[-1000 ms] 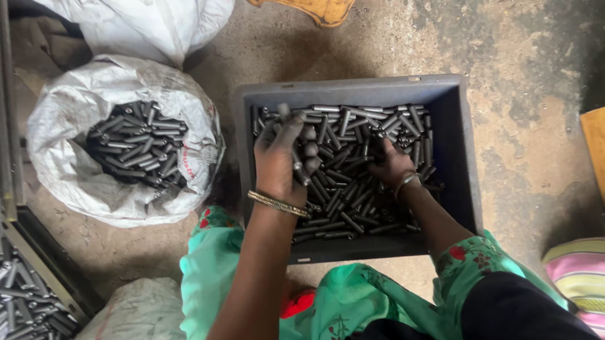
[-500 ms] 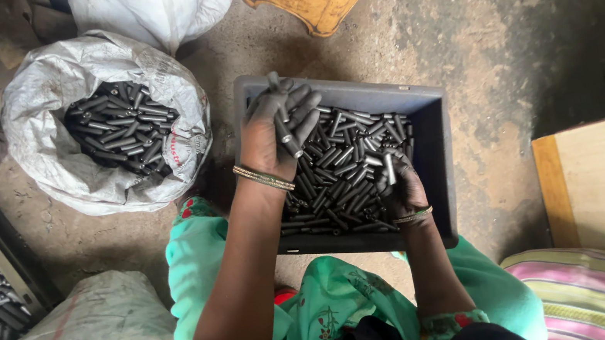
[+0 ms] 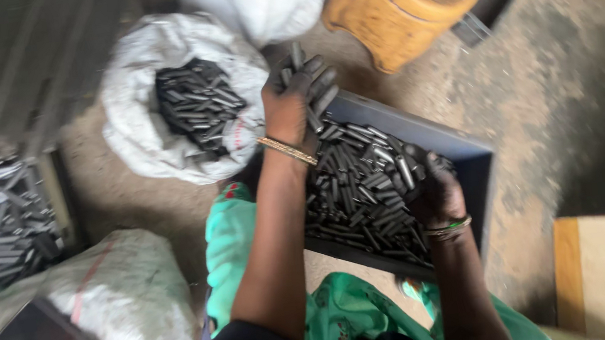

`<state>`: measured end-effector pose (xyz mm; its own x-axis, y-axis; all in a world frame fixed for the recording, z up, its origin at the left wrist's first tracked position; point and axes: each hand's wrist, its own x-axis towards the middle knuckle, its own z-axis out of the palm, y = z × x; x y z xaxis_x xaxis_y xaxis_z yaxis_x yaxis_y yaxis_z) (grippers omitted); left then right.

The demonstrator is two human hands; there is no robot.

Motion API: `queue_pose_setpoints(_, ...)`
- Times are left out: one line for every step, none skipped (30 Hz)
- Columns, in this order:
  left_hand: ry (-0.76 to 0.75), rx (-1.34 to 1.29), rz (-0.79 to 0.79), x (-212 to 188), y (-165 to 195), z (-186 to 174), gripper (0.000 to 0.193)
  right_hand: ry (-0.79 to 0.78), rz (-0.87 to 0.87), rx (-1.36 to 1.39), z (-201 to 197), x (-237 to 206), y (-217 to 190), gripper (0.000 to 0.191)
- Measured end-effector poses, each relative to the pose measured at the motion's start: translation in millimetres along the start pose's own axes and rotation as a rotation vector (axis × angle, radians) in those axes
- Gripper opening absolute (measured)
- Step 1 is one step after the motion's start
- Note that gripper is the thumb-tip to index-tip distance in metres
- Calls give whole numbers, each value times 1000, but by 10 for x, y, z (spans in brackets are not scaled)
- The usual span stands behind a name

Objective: The person sits on the floor and repeatedly grabs handfuls of small black cylindrical metal parts from a plastic tray and drops them into a nearby sack, occasionally picking pieces back out of the tray. The transfer continues across the whole episode.

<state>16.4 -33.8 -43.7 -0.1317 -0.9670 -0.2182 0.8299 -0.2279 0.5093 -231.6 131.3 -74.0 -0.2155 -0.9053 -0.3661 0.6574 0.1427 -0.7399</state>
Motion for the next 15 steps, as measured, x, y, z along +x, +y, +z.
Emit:
queue_pose_setpoints(50,64,39,79,30,-87,49,-73,44,-60,244,85,-47,41)
queue_pose_setpoints(101,128,74,152,53,-176,51,-145,87,-118,497,163,-103,44)
queue_pose_setpoints(153,192,105,234,85,-289,52,-203,90,-200,762,258,-129,45)
queue_pose_setpoints(162,383,287,347,166,-422,53,-257,89,-279,1041,375,-120,46)
queue_pose_setpoints(168,577,461,440,250,-554,53,-299,92,-289,1325,506,-74,48)
queue_pose_setpoints(165,776,624,473,288,-671,55,-332,94,-296,1591,632,4,52)
queue_pose_setpoints(232,665,494,492,307,-752,63,-342,159,-309,1841,777,77,58)
queue_pose_setpoints(289,550,366,526,344,-797,72,-353,218,-323,2053,909,145,65)
queue_pose_setpoints(338,436,239,549,389,-821,82,-329,200,-414,2199,1001,236,65)
queue_pose_setpoints(347,441,277,545,419,-816,80,-300,177,-504,2285,1083,318,65)
queue_pose_setpoints(353,445,316,532,449,-791,78,-270,150,-594,2287,1141,376,65)
queue_pose_setpoints(356,449,354,510,489,-747,76,-291,104,-585,2199,1163,403,63)
queue_pose_setpoints(323,431,376,475,528,-701,75,-306,61,-578,2016,1155,407,62)
queue_pose_setpoints(293,410,390,414,564,-662,73,-312,23,-575,1760,1120,405,60)
queue_pose_setpoints(262,388,398,349,590,-614,72,-268,-14,-572,1447,1083,389,55)
